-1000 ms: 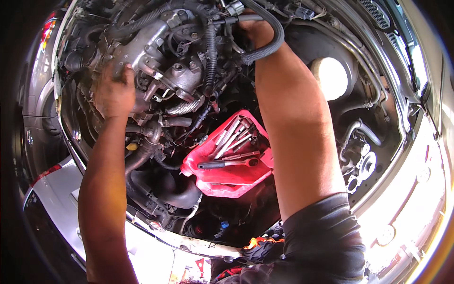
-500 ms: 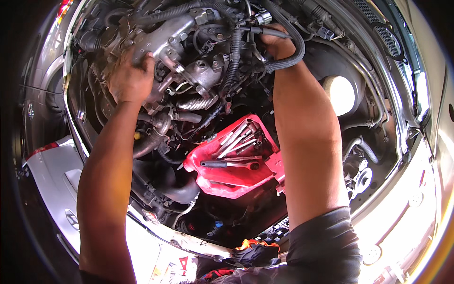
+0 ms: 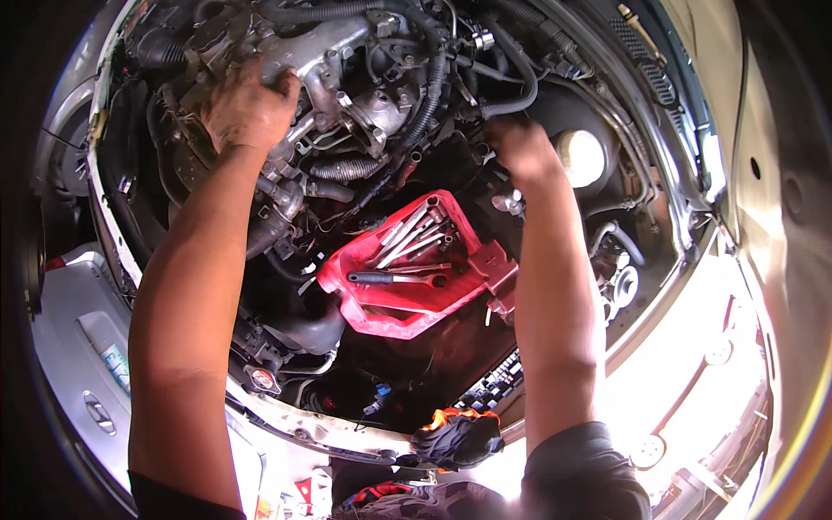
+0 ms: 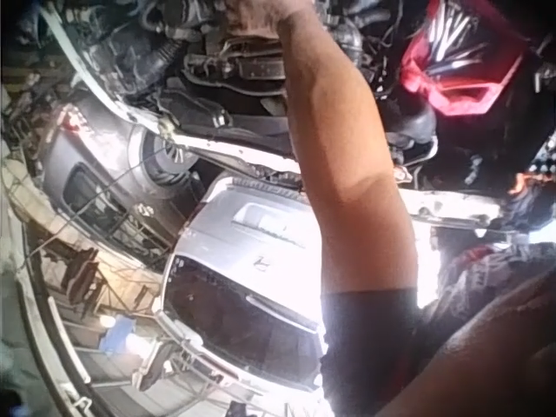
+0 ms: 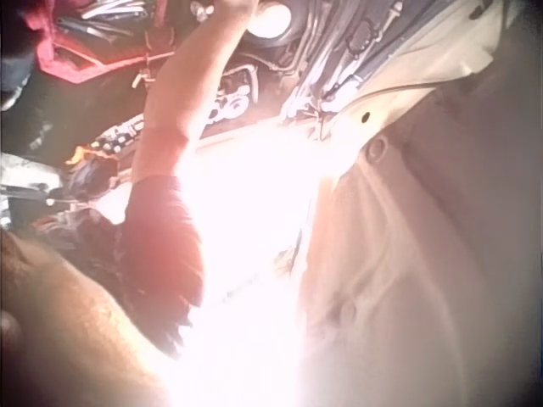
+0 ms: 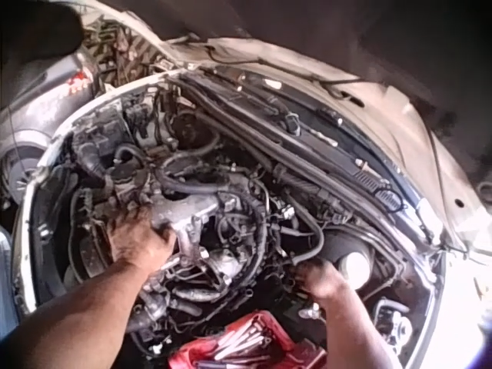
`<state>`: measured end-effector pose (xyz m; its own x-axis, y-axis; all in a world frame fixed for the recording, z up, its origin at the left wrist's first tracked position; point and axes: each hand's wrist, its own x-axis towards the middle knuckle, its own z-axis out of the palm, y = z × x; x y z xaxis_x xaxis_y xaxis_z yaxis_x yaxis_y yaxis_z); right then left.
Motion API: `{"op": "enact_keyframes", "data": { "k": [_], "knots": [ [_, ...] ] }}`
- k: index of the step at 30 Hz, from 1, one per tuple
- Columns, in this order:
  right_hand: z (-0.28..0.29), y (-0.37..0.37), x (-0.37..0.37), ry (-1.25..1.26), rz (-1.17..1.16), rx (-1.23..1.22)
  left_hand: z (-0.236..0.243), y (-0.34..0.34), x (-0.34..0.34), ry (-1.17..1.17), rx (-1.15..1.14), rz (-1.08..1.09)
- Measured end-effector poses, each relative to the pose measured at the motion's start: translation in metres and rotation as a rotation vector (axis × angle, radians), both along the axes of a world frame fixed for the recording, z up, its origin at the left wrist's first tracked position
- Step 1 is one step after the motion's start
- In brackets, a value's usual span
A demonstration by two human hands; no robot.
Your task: Repairing or inspecting components within the engine bay of a white vehicle.
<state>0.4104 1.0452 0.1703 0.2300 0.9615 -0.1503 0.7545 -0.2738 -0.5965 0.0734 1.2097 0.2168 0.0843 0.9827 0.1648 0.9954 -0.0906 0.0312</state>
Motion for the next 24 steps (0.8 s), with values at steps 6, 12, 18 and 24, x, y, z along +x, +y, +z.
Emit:
{"op": "enact_keyframes", "data": {
  "k": [6, 12, 18, 24],
  "knots": [
    [0.12, 0.036, -0.077, -0.788, 0.752, 0.754, -0.001, -0.004, -0.005, -0.062, 0.055, -0.002],
    [0.08, 0.164, -0.102, -0.874, 0.785, 0.076, -0.002, -0.006, -0.004, -0.14, 0.082, -0.073],
    [0.084, 0.164, -0.151, -0.867, 0.63, -0.33, 0.001, -0.003, -0.018, -0.15, -0.043, -0.054],
    [0.071, 0.167, -0.135, -0.861, 0.71, -0.328, 0.007, -0.005, -0.019, -0.182, -0.037, -0.066]
  ]
}}
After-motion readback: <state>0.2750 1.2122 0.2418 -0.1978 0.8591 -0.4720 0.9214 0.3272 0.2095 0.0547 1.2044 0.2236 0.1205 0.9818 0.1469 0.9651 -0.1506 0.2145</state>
